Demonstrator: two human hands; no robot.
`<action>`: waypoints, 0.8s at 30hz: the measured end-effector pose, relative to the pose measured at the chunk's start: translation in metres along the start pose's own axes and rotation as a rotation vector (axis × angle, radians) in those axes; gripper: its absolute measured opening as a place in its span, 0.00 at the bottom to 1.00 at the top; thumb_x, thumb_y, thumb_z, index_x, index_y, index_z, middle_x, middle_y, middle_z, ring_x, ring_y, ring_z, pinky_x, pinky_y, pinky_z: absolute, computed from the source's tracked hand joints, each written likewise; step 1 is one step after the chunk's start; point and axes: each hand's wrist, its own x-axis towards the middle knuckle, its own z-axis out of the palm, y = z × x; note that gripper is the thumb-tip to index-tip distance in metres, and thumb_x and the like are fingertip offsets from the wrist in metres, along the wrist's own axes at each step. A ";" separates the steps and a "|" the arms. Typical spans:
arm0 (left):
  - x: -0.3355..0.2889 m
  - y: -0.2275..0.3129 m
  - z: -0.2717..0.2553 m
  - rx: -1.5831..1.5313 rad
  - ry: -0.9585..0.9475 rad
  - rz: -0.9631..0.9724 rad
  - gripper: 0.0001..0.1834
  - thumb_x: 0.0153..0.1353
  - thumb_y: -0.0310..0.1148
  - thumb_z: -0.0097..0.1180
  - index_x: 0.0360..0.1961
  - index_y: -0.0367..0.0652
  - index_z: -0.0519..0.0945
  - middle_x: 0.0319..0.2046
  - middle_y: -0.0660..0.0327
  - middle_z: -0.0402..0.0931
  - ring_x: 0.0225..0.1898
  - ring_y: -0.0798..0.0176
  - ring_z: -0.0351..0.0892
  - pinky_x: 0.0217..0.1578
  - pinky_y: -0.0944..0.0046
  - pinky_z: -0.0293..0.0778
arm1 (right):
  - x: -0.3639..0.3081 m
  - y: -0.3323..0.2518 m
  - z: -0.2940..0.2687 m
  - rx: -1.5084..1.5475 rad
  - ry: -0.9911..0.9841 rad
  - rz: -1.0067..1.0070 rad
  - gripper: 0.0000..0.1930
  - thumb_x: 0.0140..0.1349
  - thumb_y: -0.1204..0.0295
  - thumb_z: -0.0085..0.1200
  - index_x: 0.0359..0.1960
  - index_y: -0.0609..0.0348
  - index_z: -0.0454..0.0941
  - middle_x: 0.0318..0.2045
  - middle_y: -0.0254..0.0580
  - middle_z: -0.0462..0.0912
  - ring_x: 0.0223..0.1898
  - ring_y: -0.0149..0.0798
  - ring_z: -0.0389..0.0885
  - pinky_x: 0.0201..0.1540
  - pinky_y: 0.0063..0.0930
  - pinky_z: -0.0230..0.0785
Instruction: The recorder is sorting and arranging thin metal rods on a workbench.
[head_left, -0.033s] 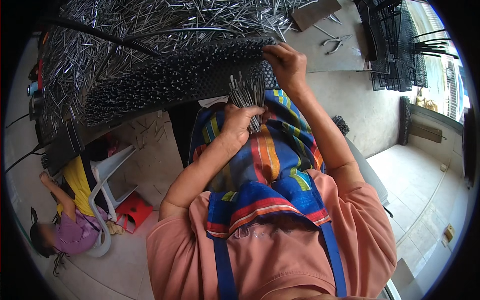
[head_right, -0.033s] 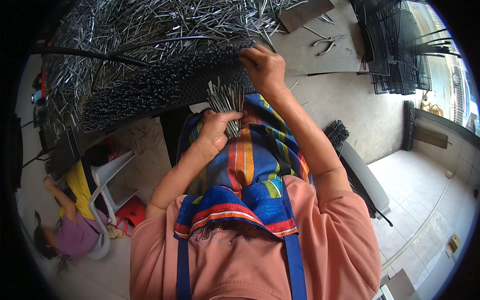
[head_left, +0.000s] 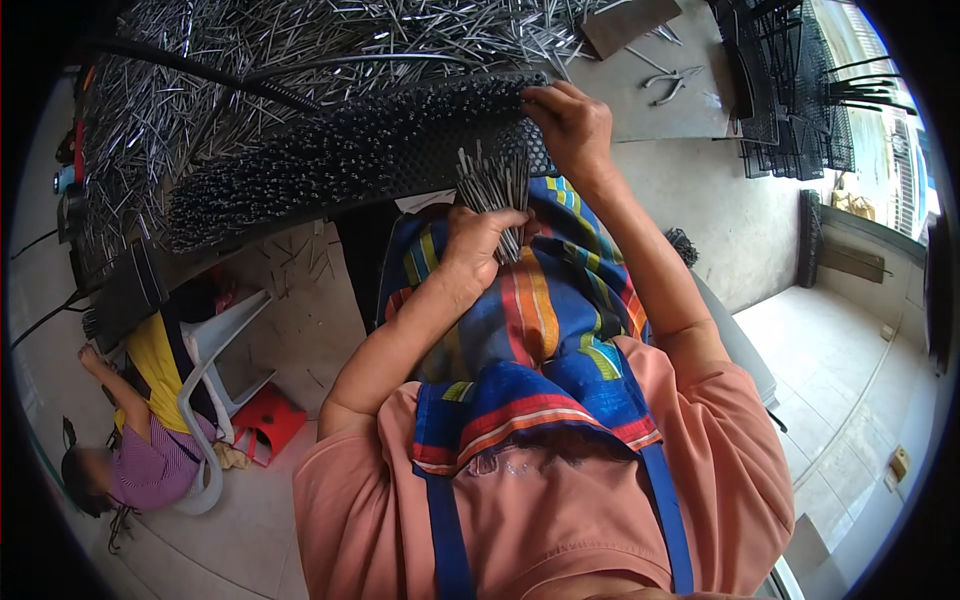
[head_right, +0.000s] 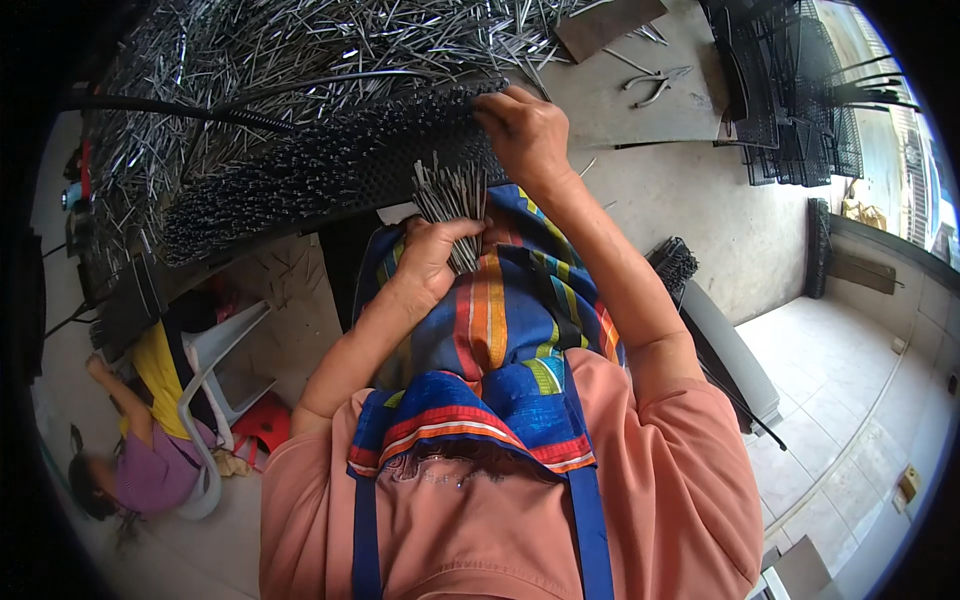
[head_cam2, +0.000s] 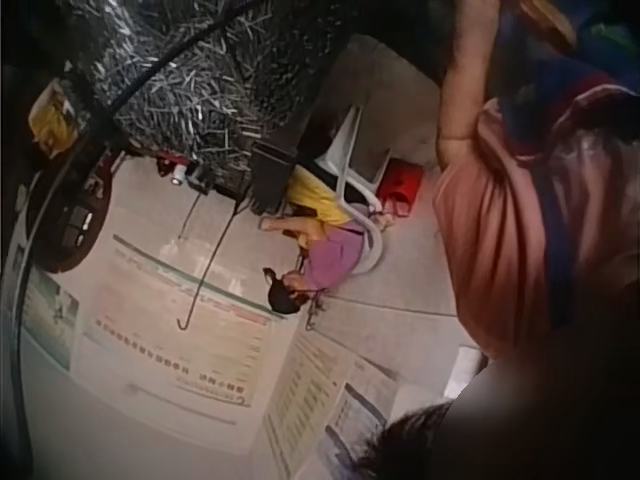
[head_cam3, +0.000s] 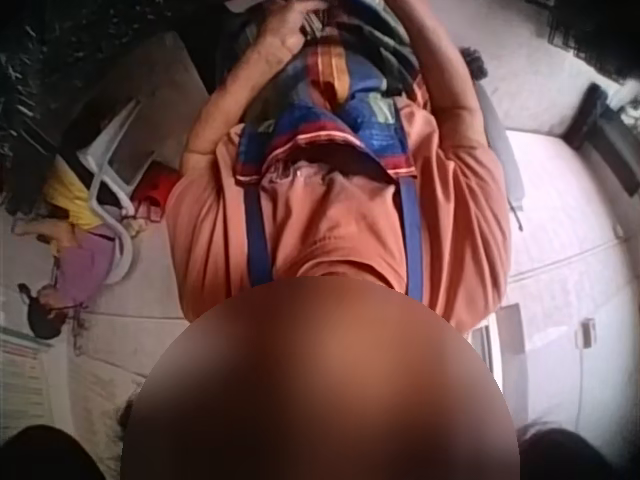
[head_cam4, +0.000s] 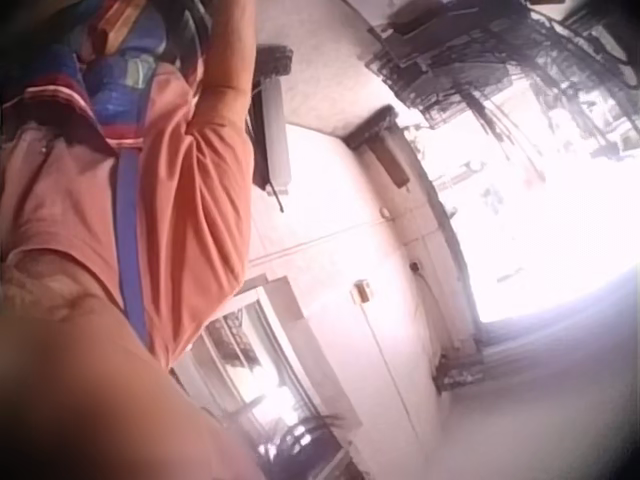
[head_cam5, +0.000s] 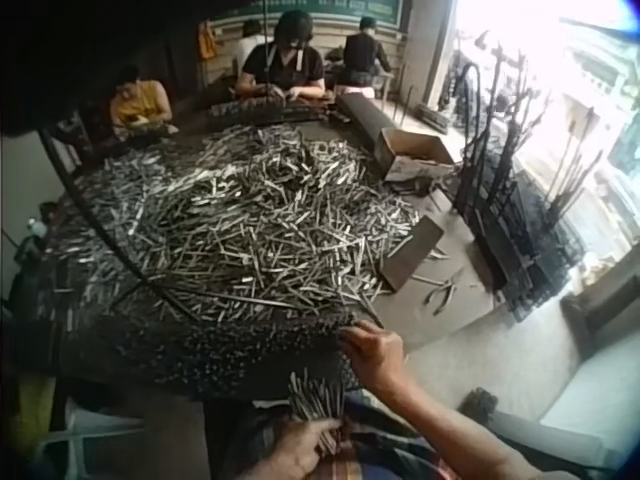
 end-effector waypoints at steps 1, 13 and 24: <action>0.002 0.001 0.000 -0.042 0.006 -0.030 0.15 0.49 0.11 0.56 0.39 0.35 0.78 0.29 0.53 0.81 0.26 0.57 0.84 0.24 0.62 0.82 | 0.003 -0.003 -0.001 -0.122 -0.029 -0.077 0.06 0.53 0.73 0.63 0.33 0.56 0.84 0.26 0.41 0.80 0.26 0.44 0.81 0.28 0.30 0.71; -0.006 0.004 0.005 -0.062 -0.092 -0.092 0.17 0.50 0.14 0.56 0.43 0.36 0.76 0.30 0.53 0.81 0.25 0.54 0.85 0.23 0.59 0.83 | -0.044 0.002 -0.021 0.727 -0.547 0.887 0.07 0.56 0.72 0.63 0.28 0.62 0.80 0.16 0.31 0.75 0.16 0.22 0.66 0.18 0.23 0.55; -0.008 0.003 0.007 -0.002 0.082 -0.071 0.09 0.52 0.18 0.59 0.36 0.37 0.80 0.27 0.55 0.82 0.25 0.57 0.85 0.21 0.62 0.81 | -0.023 0.009 -0.035 0.825 -0.036 0.691 0.05 0.59 0.76 0.60 0.34 0.66 0.83 0.22 0.36 0.80 0.18 0.24 0.72 0.20 0.17 0.62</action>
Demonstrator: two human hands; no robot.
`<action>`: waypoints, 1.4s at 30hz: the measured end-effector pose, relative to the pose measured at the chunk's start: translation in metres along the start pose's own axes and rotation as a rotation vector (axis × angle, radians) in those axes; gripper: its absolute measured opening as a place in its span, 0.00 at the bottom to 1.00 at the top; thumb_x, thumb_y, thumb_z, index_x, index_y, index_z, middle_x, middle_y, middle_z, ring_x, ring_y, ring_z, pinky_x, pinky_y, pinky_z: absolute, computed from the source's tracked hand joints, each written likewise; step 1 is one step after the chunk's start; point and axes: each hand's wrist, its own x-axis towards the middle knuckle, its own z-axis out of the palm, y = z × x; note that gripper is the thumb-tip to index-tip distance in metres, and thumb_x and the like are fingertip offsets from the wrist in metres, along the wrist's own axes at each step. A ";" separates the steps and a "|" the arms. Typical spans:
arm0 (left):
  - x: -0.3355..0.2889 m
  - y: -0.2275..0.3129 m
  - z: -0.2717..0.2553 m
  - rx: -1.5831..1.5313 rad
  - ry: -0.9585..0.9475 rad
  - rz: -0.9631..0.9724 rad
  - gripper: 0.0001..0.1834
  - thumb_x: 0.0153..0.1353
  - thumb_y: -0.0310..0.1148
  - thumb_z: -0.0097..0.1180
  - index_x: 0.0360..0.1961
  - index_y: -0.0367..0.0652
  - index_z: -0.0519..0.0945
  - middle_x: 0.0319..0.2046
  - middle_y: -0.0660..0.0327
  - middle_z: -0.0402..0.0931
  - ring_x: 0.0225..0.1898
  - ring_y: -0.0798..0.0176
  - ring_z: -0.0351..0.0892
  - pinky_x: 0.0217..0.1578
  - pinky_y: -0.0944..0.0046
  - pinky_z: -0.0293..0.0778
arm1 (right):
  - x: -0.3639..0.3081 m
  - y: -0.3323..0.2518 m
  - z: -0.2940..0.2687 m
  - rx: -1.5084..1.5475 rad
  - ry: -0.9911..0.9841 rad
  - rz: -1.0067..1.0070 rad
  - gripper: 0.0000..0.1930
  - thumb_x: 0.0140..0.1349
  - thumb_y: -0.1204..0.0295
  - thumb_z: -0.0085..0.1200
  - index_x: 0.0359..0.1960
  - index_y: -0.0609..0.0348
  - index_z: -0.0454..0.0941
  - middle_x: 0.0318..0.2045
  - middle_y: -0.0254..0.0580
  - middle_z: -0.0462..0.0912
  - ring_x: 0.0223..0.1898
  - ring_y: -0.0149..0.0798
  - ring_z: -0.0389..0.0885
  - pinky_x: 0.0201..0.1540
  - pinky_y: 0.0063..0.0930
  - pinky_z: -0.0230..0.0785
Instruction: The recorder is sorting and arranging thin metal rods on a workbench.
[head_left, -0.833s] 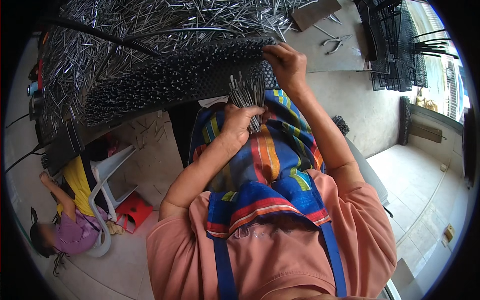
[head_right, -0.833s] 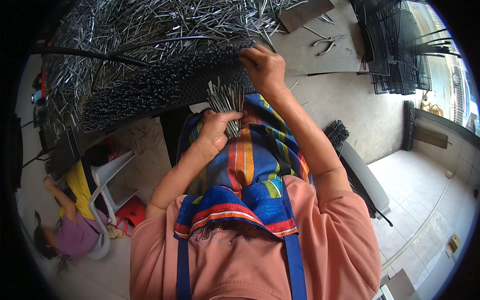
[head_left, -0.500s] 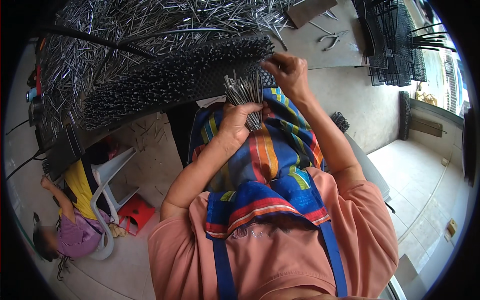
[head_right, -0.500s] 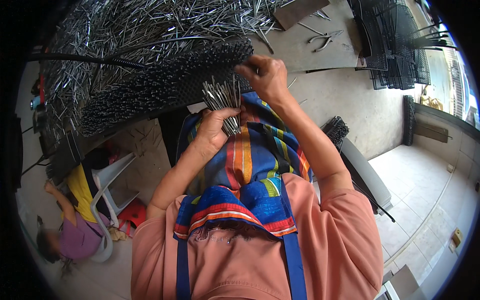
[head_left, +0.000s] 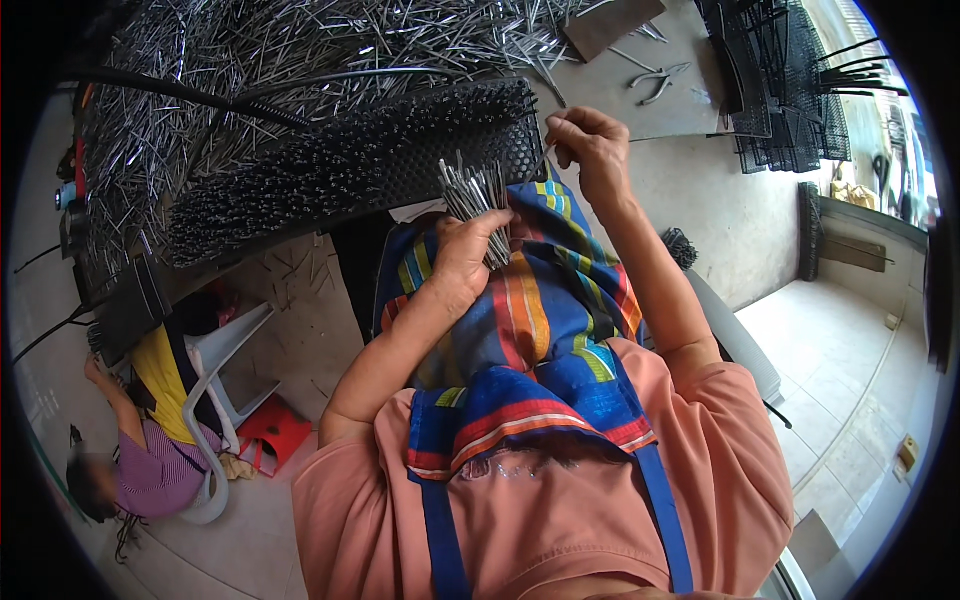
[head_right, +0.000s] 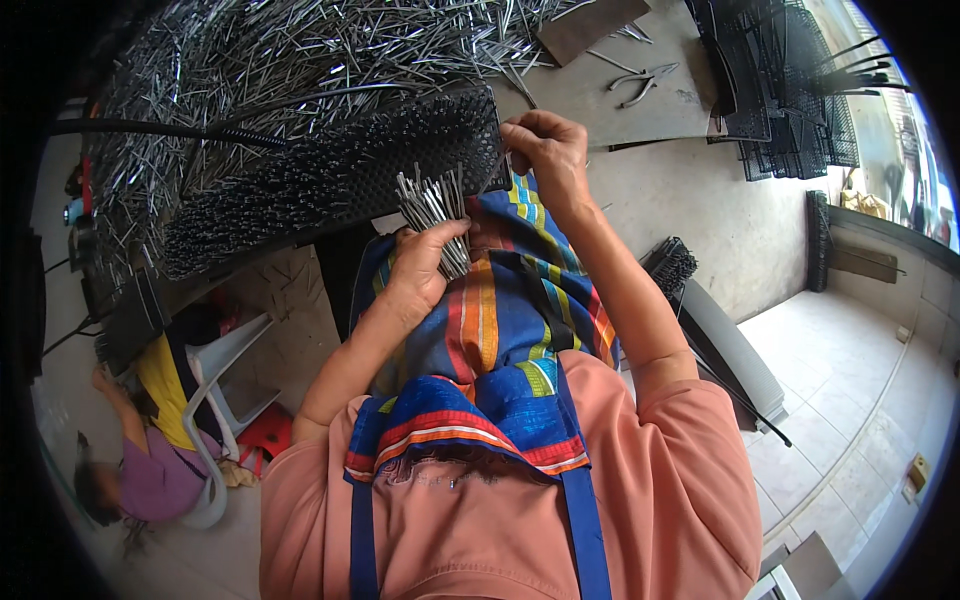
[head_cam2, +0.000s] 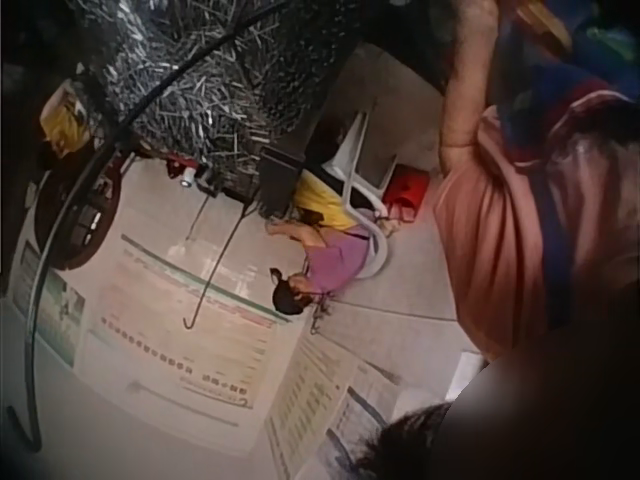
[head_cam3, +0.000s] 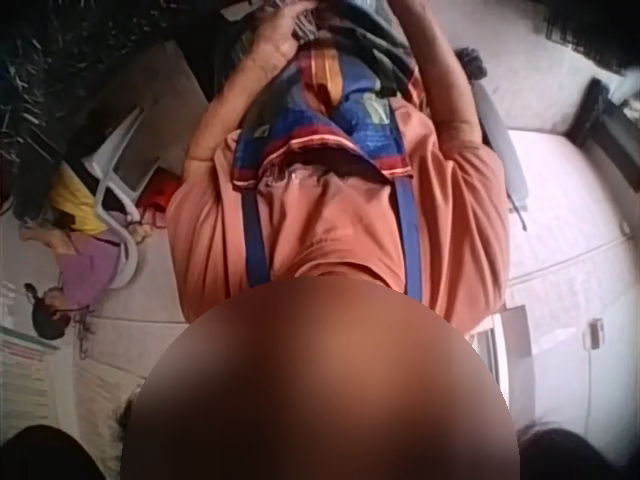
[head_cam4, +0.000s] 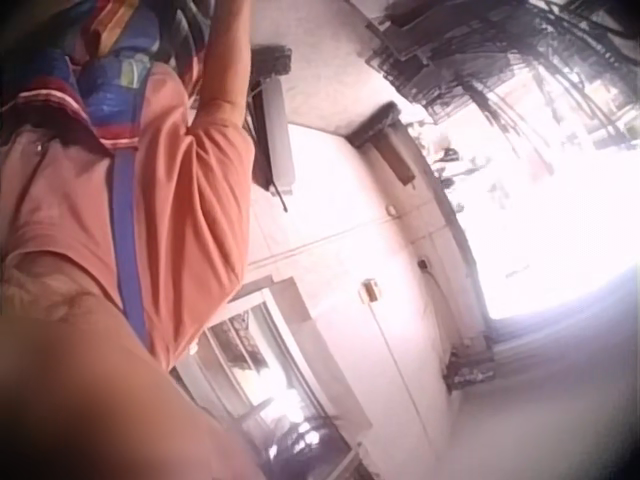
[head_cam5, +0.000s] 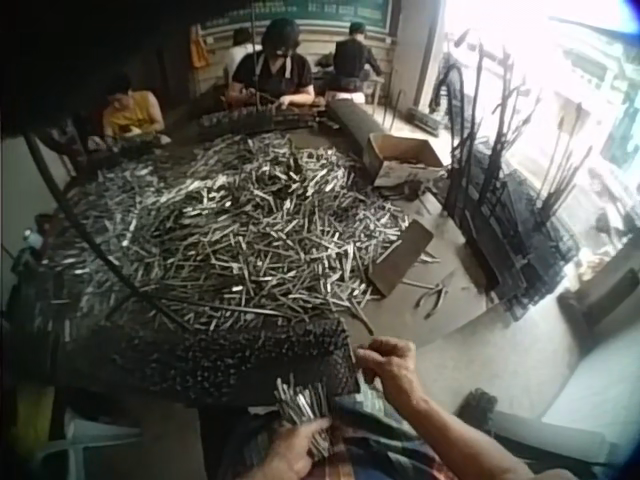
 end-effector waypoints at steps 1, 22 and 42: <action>0.003 -0.001 0.001 -0.011 -0.032 0.046 0.10 0.52 0.17 0.59 0.36 0.37 0.80 0.27 0.55 0.82 0.24 0.58 0.85 0.21 0.62 0.81 | 0.000 -0.002 0.002 0.000 -0.002 -0.001 0.05 0.59 0.76 0.60 0.34 0.66 0.83 0.22 0.36 0.80 0.18 0.24 0.72 0.20 0.17 0.62; 0.004 -0.004 -0.006 0.071 0.030 0.060 0.06 0.52 0.18 0.61 0.33 0.34 0.82 0.28 0.52 0.84 0.26 0.56 0.85 0.26 0.61 0.82 | 0.016 0.006 0.001 -0.283 0.000 -0.634 0.06 0.56 0.85 0.58 0.35 0.70 0.82 0.33 0.41 0.82 0.31 0.28 0.79 0.34 0.20 0.72; -0.010 0.001 -0.012 -0.048 -0.075 0.039 0.08 0.52 0.17 0.58 0.35 0.32 0.82 0.27 0.53 0.83 0.24 0.58 0.84 0.24 0.63 0.81 | -0.011 0.006 0.019 -0.537 -0.194 -0.191 0.05 0.55 0.74 0.64 0.28 0.63 0.82 0.21 0.33 0.79 0.21 0.28 0.76 0.24 0.24 0.65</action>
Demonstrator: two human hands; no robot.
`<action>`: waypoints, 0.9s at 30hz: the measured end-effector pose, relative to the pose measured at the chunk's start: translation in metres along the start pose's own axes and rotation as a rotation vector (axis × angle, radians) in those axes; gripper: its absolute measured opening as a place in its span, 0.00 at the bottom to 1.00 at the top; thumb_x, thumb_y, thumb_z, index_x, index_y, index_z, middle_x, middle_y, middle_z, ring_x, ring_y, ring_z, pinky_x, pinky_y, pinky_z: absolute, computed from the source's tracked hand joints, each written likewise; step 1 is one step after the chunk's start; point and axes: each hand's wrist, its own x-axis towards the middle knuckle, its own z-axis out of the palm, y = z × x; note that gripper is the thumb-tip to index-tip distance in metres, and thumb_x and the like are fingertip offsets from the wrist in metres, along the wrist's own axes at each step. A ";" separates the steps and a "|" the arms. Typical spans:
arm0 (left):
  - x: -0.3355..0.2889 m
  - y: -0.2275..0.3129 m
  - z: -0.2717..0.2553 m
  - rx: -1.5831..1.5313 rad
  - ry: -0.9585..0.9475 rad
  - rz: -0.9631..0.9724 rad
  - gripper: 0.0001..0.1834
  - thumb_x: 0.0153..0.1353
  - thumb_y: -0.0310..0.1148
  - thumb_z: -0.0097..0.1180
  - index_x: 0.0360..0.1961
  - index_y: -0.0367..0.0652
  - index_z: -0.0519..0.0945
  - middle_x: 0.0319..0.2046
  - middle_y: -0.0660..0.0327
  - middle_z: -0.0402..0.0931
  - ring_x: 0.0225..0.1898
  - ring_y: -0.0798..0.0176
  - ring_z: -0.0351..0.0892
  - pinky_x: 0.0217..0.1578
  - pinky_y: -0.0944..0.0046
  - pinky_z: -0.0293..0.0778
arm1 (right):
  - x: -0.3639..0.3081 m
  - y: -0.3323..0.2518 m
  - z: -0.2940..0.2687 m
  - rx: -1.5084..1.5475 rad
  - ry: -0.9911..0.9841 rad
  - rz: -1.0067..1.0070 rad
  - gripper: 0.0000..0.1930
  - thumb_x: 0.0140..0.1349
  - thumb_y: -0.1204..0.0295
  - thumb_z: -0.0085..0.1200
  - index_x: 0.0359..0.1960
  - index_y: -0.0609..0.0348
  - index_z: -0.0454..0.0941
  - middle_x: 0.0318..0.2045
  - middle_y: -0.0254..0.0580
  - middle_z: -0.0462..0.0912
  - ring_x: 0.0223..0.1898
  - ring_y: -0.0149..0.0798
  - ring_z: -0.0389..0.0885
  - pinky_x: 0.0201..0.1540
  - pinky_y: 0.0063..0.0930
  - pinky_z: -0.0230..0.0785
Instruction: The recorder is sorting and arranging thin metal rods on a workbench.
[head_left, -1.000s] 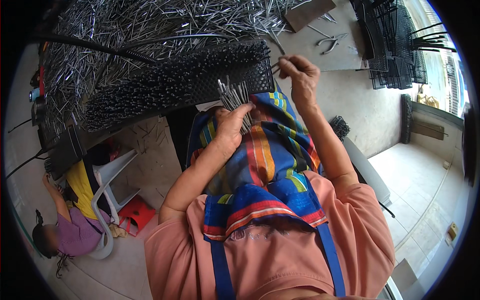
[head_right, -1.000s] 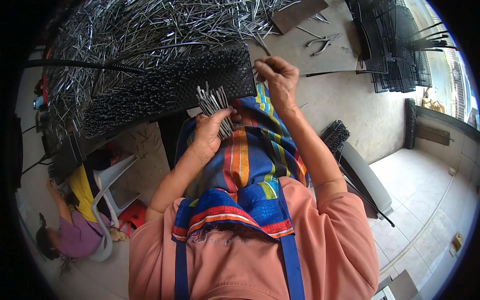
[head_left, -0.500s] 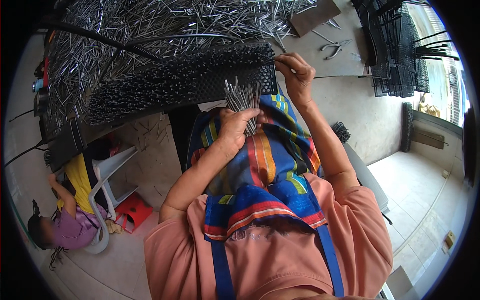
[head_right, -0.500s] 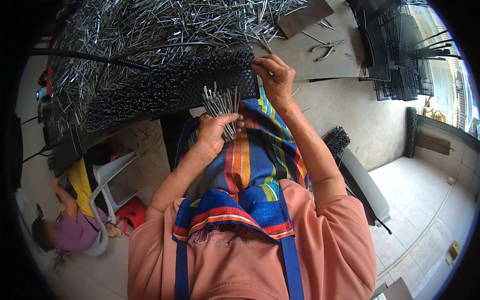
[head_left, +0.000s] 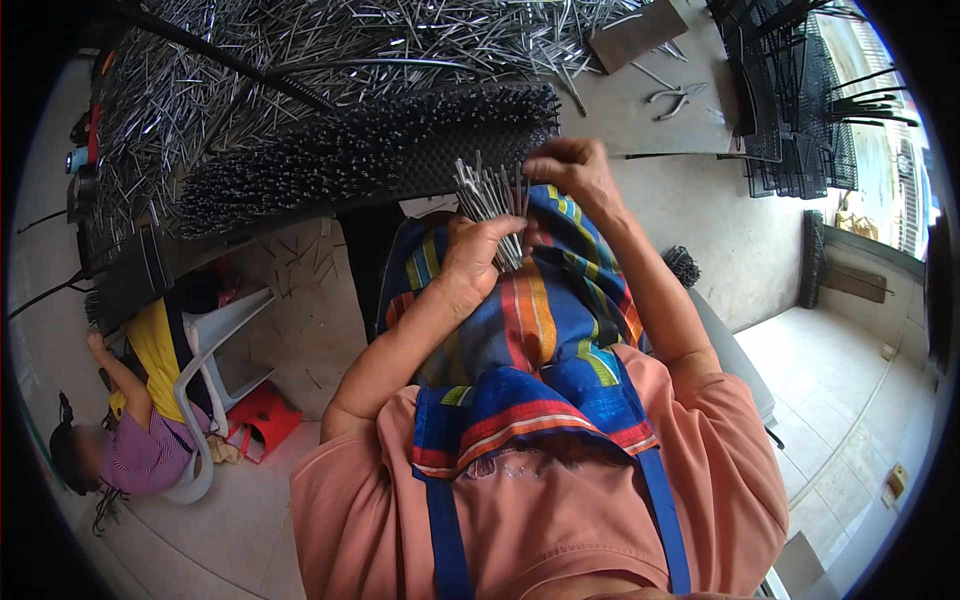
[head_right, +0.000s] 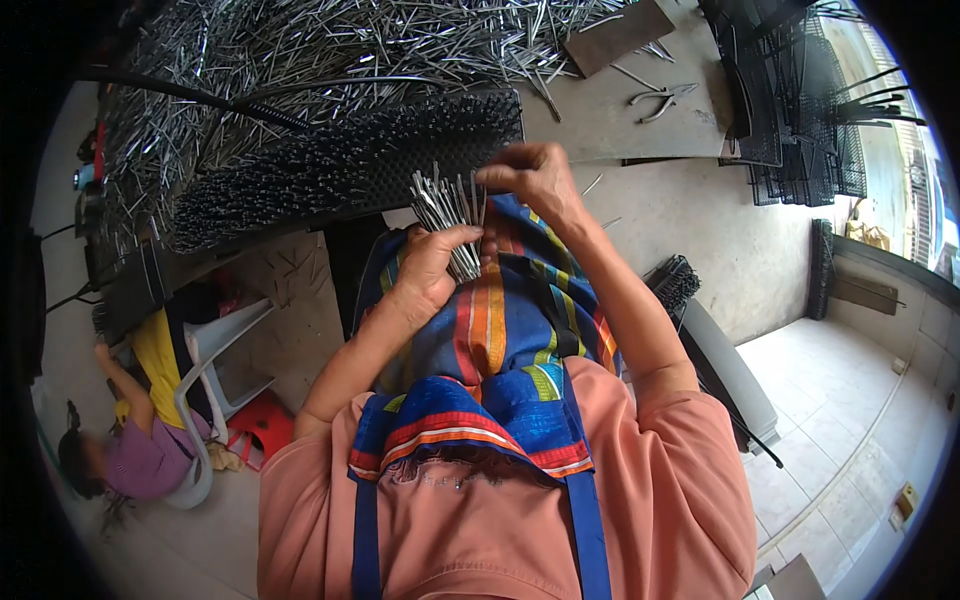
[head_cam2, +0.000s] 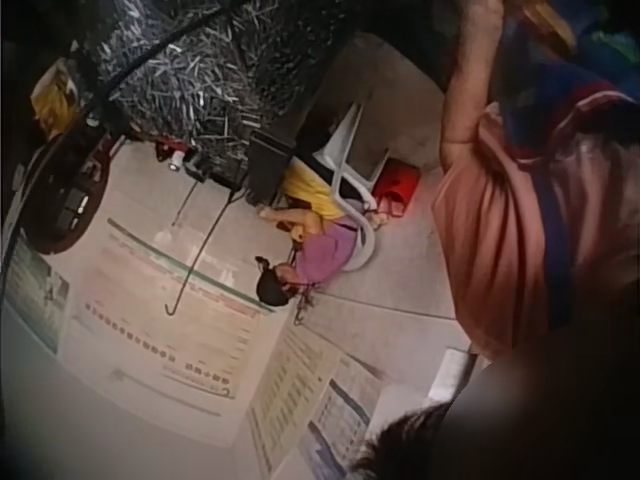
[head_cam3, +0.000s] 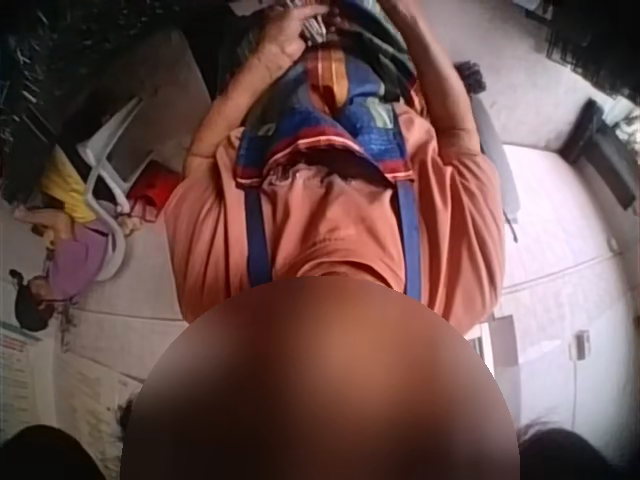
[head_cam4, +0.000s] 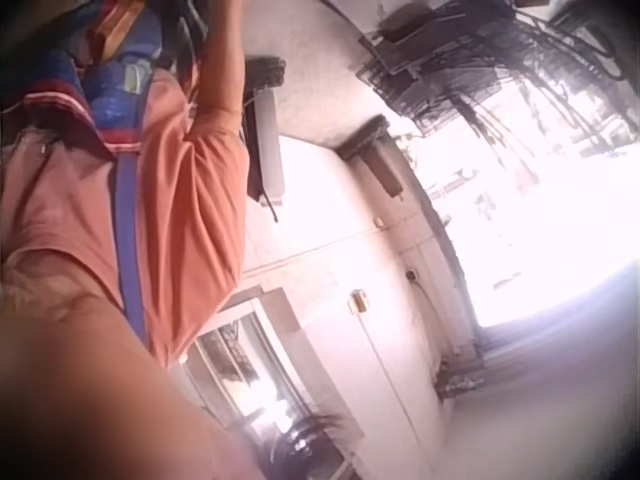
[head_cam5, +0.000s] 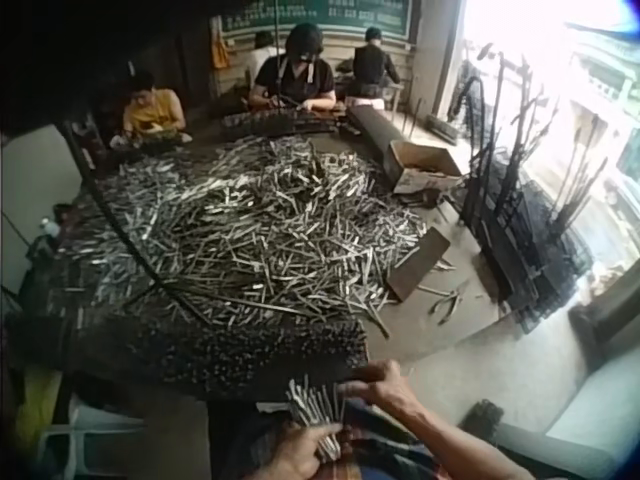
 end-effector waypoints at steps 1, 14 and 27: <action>-0.002 0.000 0.001 0.001 -0.001 0.002 0.08 0.52 0.17 0.58 0.35 0.32 0.82 0.27 0.53 0.83 0.24 0.58 0.84 0.24 0.63 0.81 | -0.007 -0.007 0.003 0.287 -0.257 0.368 0.07 0.55 0.72 0.65 0.26 0.62 0.81 0.19 0.34 0.79 0.20 0.29 0.76 0.23 0.25 0.65; -0.018 0.000 -0.045 0.084 0.172 0.274 0.07 0.48 0.13 0.59 0.31 0.29 0.82 0.29 0.53 0.83 0.27 0.59 0.84 0.32 0.65 0.82 | 0.014 -0.028 0.058 0.429 0.162 -0.202 0.03 0.55 0.82 0.61 0.32 0.65 0.82 0.27 0.33 0.81 0.25 0.22 0.73 0.28 0.16 0.65; -0.022 0.007 -0.041 -0.080 0.089 0.219 0.11 0.49 0.12 0.56 0.36 0.27 0.80 0.31 0.50 0.83 0.29 0.56 0.85 0.32 0.62 0.83 | 0.033 -0.029 0.090 -0.149 0.230 -0.465 0.08 0.49 0.81 0.65 0.33 0.63 0.83 0.28 0.40 0.82 0.28 0.33 0.81 0.32 0.21 0.72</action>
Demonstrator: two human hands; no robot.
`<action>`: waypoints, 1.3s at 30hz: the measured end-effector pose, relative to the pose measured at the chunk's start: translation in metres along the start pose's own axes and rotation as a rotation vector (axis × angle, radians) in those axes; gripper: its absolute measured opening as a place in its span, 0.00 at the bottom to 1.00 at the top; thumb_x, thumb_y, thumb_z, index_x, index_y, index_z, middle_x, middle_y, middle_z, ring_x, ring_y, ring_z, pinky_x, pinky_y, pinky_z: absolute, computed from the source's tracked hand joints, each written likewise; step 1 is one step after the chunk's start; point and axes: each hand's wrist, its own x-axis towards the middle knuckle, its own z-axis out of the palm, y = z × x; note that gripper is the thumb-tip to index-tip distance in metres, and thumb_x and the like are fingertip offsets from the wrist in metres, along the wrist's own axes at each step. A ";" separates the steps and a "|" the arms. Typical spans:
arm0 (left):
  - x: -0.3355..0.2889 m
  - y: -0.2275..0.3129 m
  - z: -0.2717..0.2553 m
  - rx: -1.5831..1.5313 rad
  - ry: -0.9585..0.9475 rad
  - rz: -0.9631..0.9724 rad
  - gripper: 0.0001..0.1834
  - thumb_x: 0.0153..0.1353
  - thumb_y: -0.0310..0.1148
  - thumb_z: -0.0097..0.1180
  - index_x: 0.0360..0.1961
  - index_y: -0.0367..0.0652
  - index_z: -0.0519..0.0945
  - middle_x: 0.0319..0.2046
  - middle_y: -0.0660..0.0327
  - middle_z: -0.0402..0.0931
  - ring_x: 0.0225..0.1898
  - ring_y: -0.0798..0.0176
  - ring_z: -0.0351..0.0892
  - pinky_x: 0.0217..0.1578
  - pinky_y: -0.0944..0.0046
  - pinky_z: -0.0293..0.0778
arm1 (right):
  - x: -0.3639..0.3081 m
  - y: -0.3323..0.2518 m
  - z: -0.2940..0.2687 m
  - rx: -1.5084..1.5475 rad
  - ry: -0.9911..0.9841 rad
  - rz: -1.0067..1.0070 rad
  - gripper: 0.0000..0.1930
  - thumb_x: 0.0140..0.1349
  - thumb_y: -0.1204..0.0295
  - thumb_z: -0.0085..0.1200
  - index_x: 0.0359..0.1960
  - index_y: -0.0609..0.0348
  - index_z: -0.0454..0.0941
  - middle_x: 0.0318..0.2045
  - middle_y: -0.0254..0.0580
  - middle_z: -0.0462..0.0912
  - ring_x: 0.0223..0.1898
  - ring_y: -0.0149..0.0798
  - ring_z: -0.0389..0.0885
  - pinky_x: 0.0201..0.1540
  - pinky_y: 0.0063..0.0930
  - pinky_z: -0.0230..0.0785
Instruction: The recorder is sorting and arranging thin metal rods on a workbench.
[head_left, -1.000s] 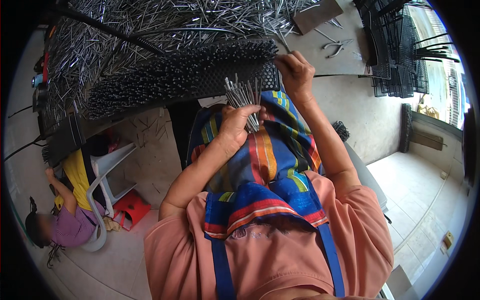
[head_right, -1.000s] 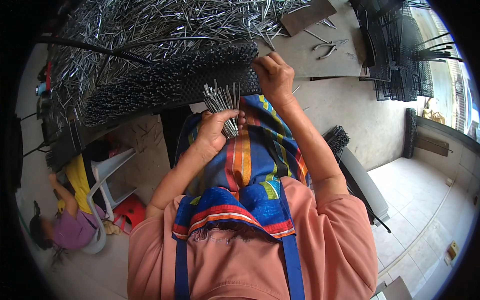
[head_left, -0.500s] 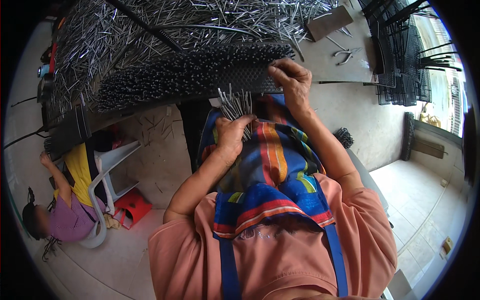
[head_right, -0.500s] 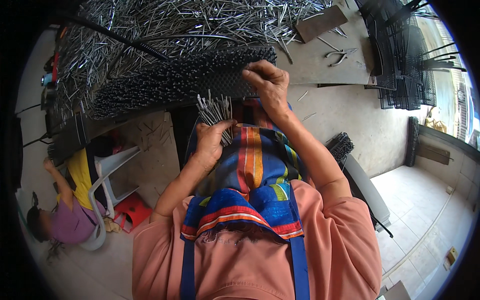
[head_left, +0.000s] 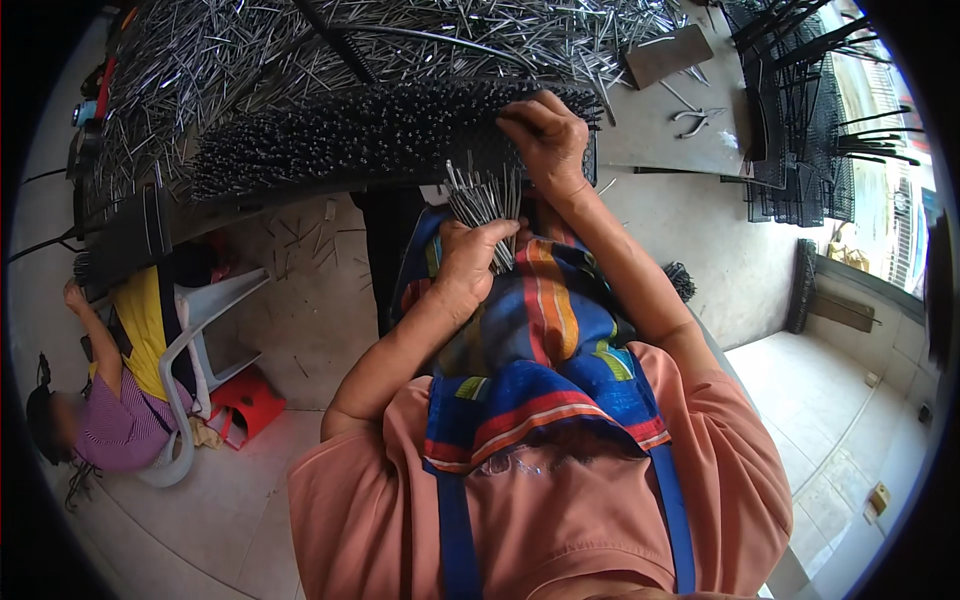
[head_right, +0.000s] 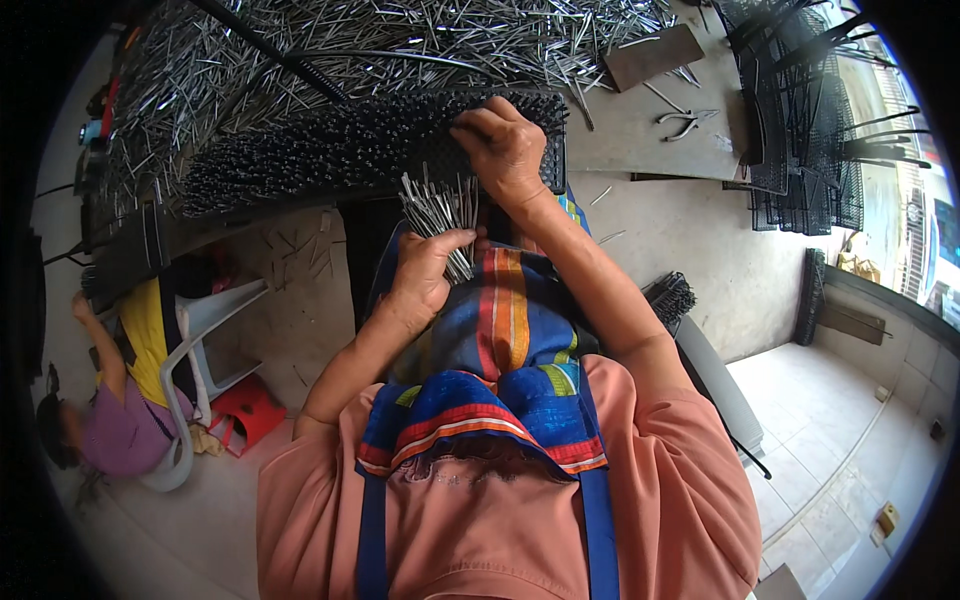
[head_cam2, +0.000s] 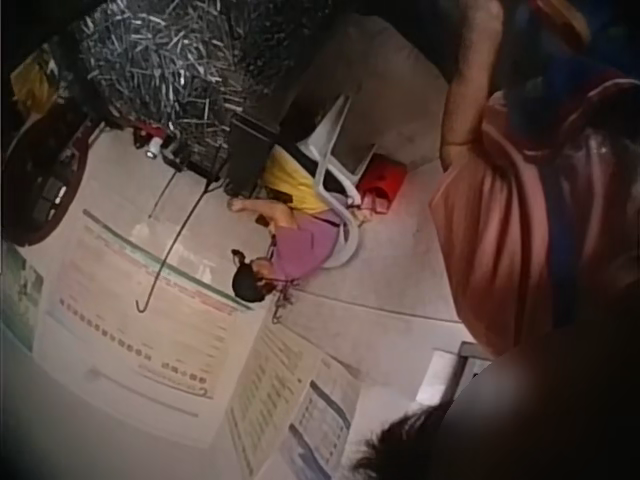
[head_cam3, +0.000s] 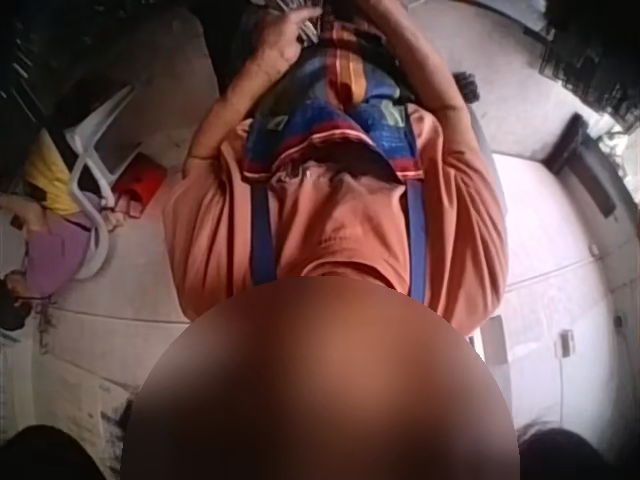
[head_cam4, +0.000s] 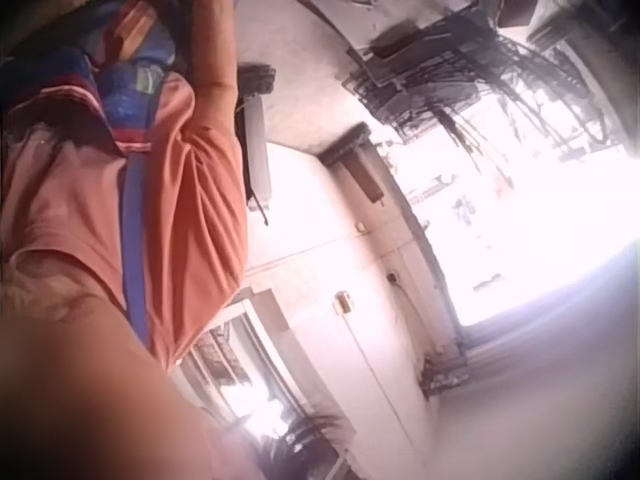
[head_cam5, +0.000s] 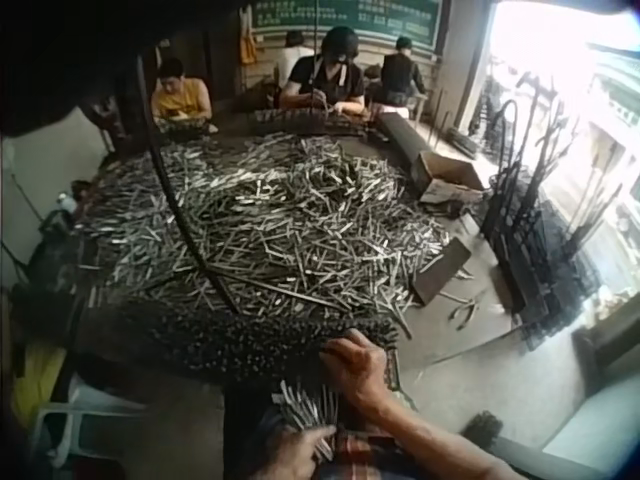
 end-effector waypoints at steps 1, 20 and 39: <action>0.001 0.000 0.001 -0.002 0.000 -0.001 0.11 0.49 0.12 0.56 0.36 0.27 0.80 0.31 0.50 0.83 0.29 0.56 0.85 0.32 0.62 0.83 | 0.002 -0.002 0.000 -0.037 0.008 0.020 0.09 0.49 0.80 0.66 0.33 0.62 0.84 0.27 0.41 0.81 0.27 0.34 0.82 0.31 0.22 0.72; 0.007 0.004 0.001 -0.050 0.037 -0.047 0.09 0.49 0.12 0.58 0.34 0.28 0.80 0.30 0.50 0.82 0.27 0.56 0.84 0.30 0.62 0.83 | 0.006 -0.007 -0.011 -0.195 -0.107 -0.127 0.10 0.52 0.72 0.65 0.36 0.57 0.83 0.25 0.42 0.80 0.24 0.37 0.81 0.28 0.29 0.73; 0.013 -0.010 -0.006 0.148 0.084 0.082 0.08 0.49 0.15 0.60 0.33 0.32 0.82 0.29 0.57 0.83 0.27 0.63 0.84 0.30 0.66 0.82 | -0.024 0.007 -0.049 0.549 0.036 0.520 0.02 0.59 0.79 0.60 0.33 0.61 0.82 0.24 0.28 0.79 0.21 0.19 0.69 0.23 0.16 0.62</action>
